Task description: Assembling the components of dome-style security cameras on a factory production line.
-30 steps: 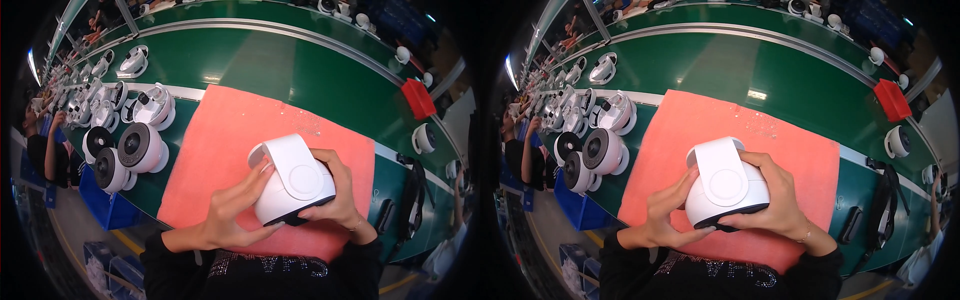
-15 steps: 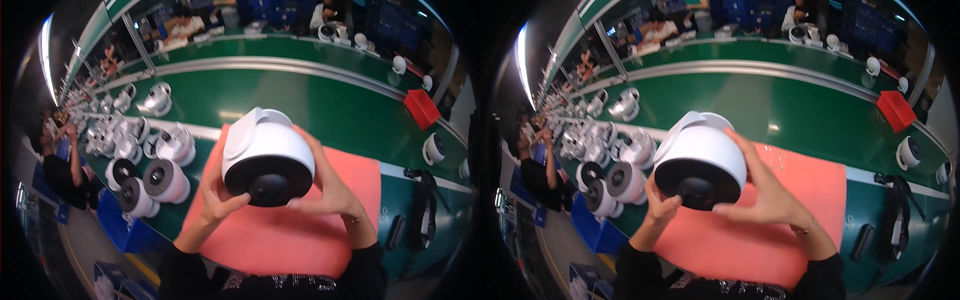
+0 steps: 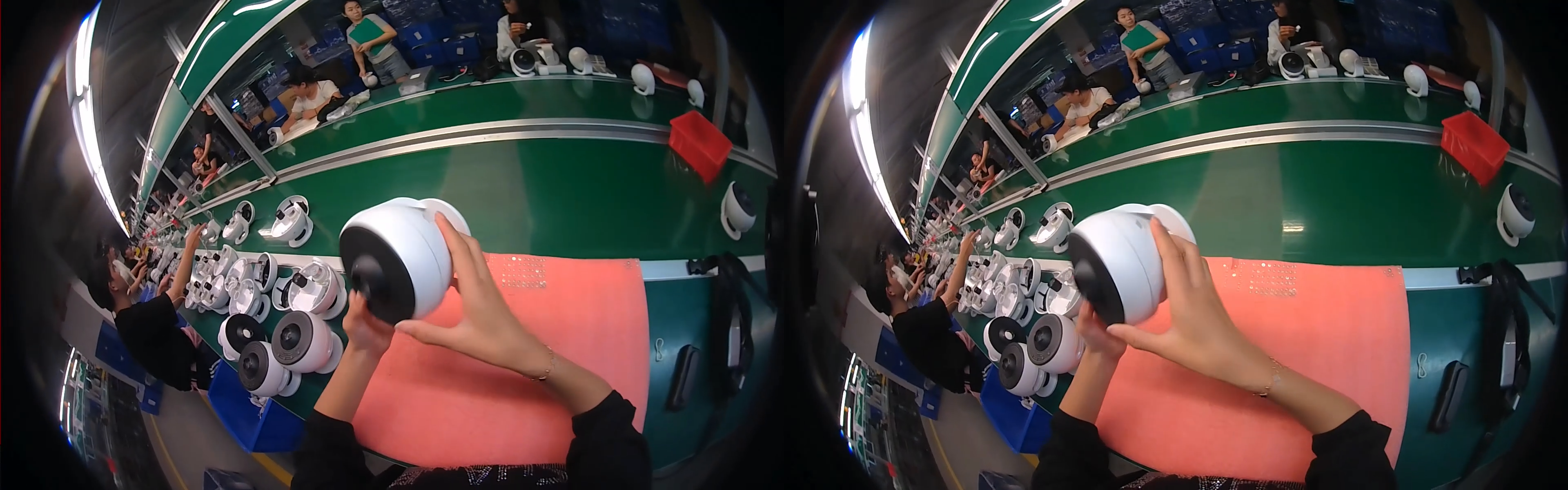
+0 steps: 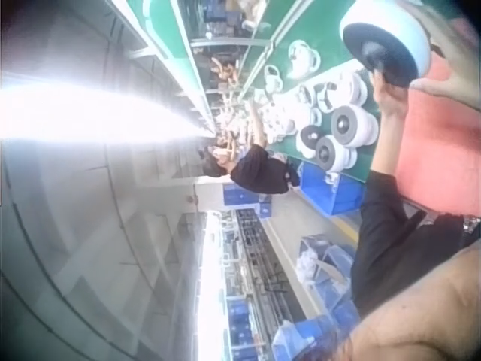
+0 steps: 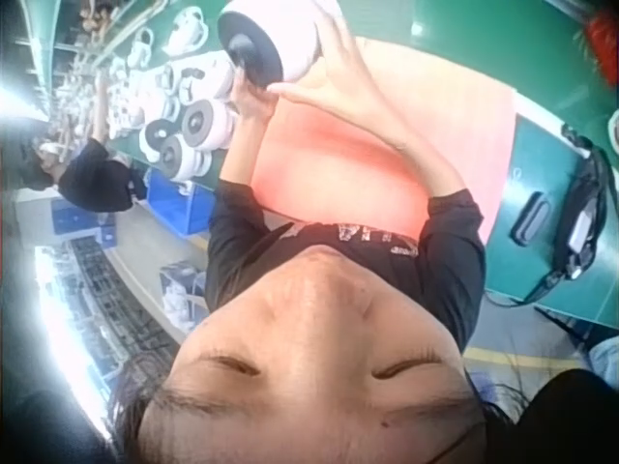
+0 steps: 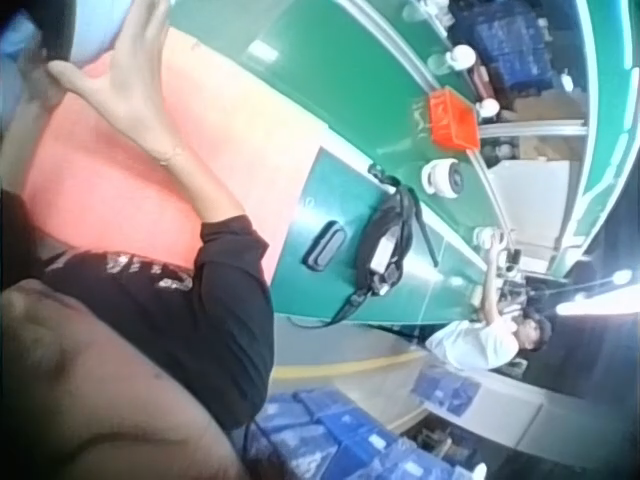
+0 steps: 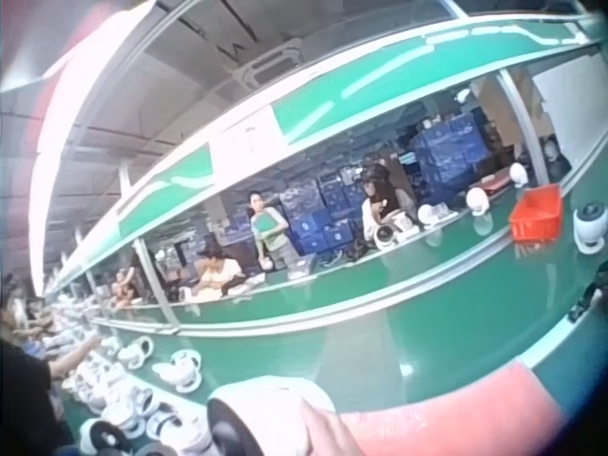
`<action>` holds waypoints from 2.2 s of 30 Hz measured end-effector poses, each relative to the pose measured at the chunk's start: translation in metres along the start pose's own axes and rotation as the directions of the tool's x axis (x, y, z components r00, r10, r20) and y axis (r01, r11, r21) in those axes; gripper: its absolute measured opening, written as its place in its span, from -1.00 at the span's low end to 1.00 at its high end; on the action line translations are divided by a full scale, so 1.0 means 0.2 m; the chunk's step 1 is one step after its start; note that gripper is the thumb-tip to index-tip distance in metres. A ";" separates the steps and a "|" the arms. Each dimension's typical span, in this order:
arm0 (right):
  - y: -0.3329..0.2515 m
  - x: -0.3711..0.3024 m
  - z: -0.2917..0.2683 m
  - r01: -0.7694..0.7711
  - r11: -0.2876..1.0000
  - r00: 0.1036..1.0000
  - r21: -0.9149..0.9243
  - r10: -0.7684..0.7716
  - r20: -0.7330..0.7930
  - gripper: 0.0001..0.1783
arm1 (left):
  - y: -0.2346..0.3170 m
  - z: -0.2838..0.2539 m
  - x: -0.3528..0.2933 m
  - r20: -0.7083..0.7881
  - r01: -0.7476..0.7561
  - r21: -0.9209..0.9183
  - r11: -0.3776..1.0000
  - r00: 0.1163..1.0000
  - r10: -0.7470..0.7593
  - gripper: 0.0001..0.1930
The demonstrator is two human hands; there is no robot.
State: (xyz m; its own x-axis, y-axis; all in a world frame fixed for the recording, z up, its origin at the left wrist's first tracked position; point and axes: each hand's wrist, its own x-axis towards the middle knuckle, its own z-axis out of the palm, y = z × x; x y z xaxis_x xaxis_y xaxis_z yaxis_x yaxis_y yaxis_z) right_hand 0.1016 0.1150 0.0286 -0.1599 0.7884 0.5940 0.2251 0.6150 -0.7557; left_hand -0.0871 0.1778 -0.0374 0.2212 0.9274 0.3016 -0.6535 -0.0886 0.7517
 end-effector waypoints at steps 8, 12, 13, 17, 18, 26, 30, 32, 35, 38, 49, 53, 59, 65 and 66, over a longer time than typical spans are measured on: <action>0.17 -0.01 0.01 -0.268 0.961 0.956 0.064 0.274 -0.106 0.24 | -0.04 0.22 0.11 -0.054 0.358 -0.037 0.933 0.931 -0.360 -0.54; 0.22 0.04 0.01 -0.199 0.943 0.915 0.265 0.276 -0.294 0.07 | -0.07 0.27 0.09 0.103 0.310 0.071 0.948 0.943 -0.316 -0.49; 0.22 0.07 0.01 -0.090 0.923 0.904 0.374 0.233 -0.359 0.04 | -0.07 0.32 0.08 0.062 0.241 0.108 0.965 0.967 -0.248 -0.41; 0.17 0.08 -0.11 -0.095 0.794 0.864 0.601 0.366 -0.347 -0.21 | -0.15 0.34 0.12 0.162 -0.122 0.391 0.912 0.985 0.063 -0.16; 0.17 0.08 -0.13 -0.072 0.810 0.848 0.582 0.357 -0.391 -0.23 | -0.18 0.37 0.12 0.192 -0.265 0.455 0.850 0.961 0.197 -0.05; 0.25 0.07 -0.25 0.146 0.917 0.831 0.372 0.091 -0.549 -0.27 | -0.25 0.49 0.09 0.254 -0.311 0.508 0.804 0.945 0.205 0.10; 0.25 0.07 -0.31 0.183 0.935 0.827 0.303 0.020 -0.561 -0.27 | -0.29 0.53 0.10 0.257 -0.333 0.432 0.838 0.936 0.240 0.08; 0.25 0.07 -0.33 0.188 0.943 0.816 0.276 0.007 -0.577 -0.31 | -0.30 0.54 0.12 0.261 -0.350 0.420 0.837 0.930 0.258 0.07; 0.26 0.08 -0.30 0.085 0.930 0.781 0.357 0.161 -0.603 -0.36 | -0.30 0.53 0.18 0.260 -0.266 0.389 0.882 0.950 0.172 0.00; 0.25 0.10 -0.28 0.009 0.929 0.859 0.370 0.183 -0.479 -0.30 | -0.33 0.42 0.25 0.216 -0.167 0.271 0.948 0.970 0.109 -0.20; 0.18 0.04 -0.13 -0.123 0.992 0.985 0.032 0.126 -0.120 0.04 | -0.23 0.31 0.31 0.062 0.289 -0.179 0.941 0.957 -0.282 -0.36; 0.20 0.05 -0.11 -0.102 0.986 0.983 0.130 0.120 -0.142 0.01 | -0.19 0.33 0.31 0.165 0.306 -0.246 0.920 0.948 -0.272 -0.36; 0.23 0.06 -0.15 -0.183 0.858 0.966 0.480 0.247 -0.073 0.00 | -0.17 0.32 0.32 0.153 0.343 -0.155 0.927 0.935 -0.320 -0.37; 0.22 0.03 -0.11 -0.226 0.898 0.964 0.376 0.261 -0.043 -0.05 | -0.16 0.29 0.33 0.163 0.448 -0.343 0.826 0.894 -0.417 -0.44; 0.22 0.04 -0.11 -0.229 0.898 0.964 0.377 0.262 -0.039 -0.05 | -0.16 0.29 0.34 0.159 0.445 -0.346 0.826 0.895 -0.416 -0.44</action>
State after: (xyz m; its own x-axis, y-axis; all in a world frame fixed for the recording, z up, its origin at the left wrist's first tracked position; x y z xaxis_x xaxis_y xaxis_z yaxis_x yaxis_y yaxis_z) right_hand 0.1324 0.1476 0.0056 -0.0578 0.9209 0.3855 -0.1237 0.3765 -0.9181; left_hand -0.0096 0.2217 -0.0061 0.5853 0.8092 0.0506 -0.6916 0.4656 0.5522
